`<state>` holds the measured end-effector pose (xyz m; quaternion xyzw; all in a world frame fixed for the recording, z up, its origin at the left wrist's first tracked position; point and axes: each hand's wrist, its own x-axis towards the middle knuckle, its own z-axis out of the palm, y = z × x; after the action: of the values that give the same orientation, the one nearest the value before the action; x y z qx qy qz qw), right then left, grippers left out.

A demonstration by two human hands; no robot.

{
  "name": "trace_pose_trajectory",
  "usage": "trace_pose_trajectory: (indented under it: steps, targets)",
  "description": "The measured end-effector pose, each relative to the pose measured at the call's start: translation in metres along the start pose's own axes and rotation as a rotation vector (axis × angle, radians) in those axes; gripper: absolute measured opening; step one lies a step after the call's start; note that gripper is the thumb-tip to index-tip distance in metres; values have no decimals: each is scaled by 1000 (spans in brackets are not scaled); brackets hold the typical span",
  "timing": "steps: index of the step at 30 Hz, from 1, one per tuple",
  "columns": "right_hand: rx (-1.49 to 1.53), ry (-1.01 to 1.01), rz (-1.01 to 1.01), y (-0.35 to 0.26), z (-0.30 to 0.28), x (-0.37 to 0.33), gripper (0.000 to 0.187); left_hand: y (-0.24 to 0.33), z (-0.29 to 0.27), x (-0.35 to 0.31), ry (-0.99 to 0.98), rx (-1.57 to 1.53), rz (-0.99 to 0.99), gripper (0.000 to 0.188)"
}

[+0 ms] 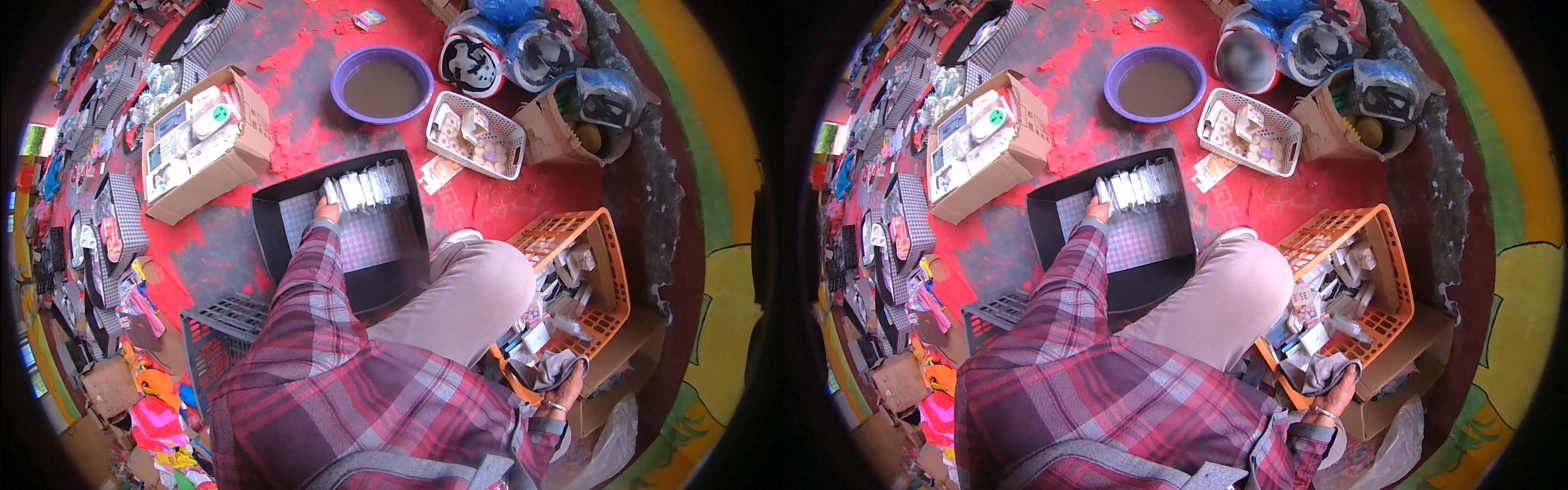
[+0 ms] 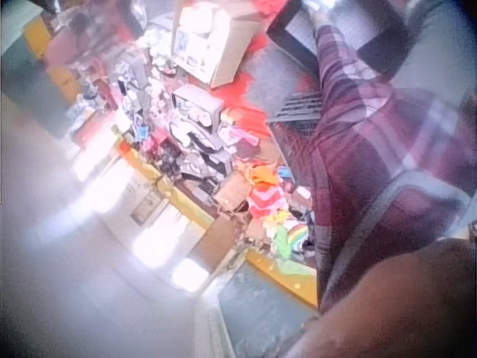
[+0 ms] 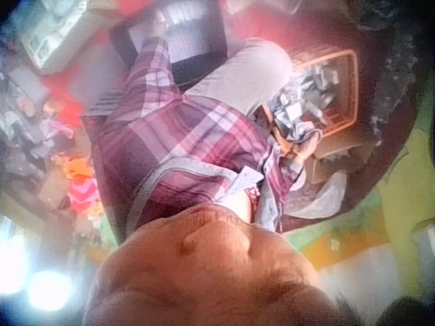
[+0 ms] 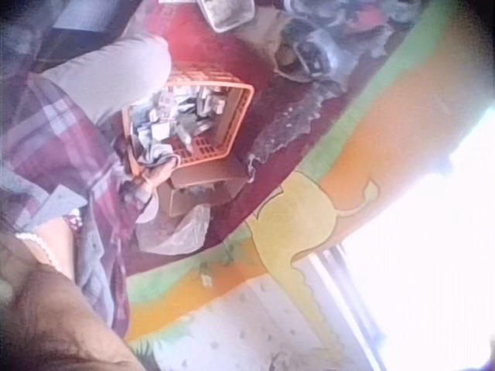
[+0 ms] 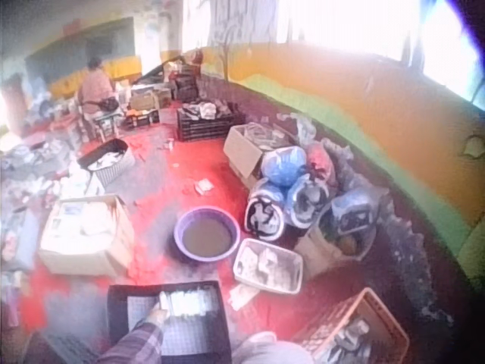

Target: The person sorts small electrical or mechanical components by taking them from an orange crate, wiping them with a cloth, and placing them into a black sorting tray.

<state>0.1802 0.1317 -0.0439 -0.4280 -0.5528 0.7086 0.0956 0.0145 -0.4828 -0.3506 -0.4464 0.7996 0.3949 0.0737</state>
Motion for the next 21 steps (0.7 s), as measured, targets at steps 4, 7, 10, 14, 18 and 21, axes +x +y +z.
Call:
trace_pose_trajectory:
  steps: [4, 7, 10, 14, 18, 21]
  targets:
    - [-28, 43, 2, -7, 15, -14, 30, -11, 22, 22, -3, -388, -15, 37]
    - [-9, 56, 10, -7, 19, -17, 26, -29, 21, 25, -75, -426, 138, 38]
    - [-5, 139, -38, -4, 14, -8, 23, -12, 21, 13, -225, -719, -166, 44]
    - [109, -14, -11, -3, -11, -6, 30, -16, -15, 16, -99, -319, 70, 66]
    - [279, -332, -17, -38, -20, -33, 55, -13, -29, 40, 301, -18, 195, 47]
    - [320, -429, -212, -86, -27, -67, 60, 75, -41, -8, 212, -129, 386, 42]
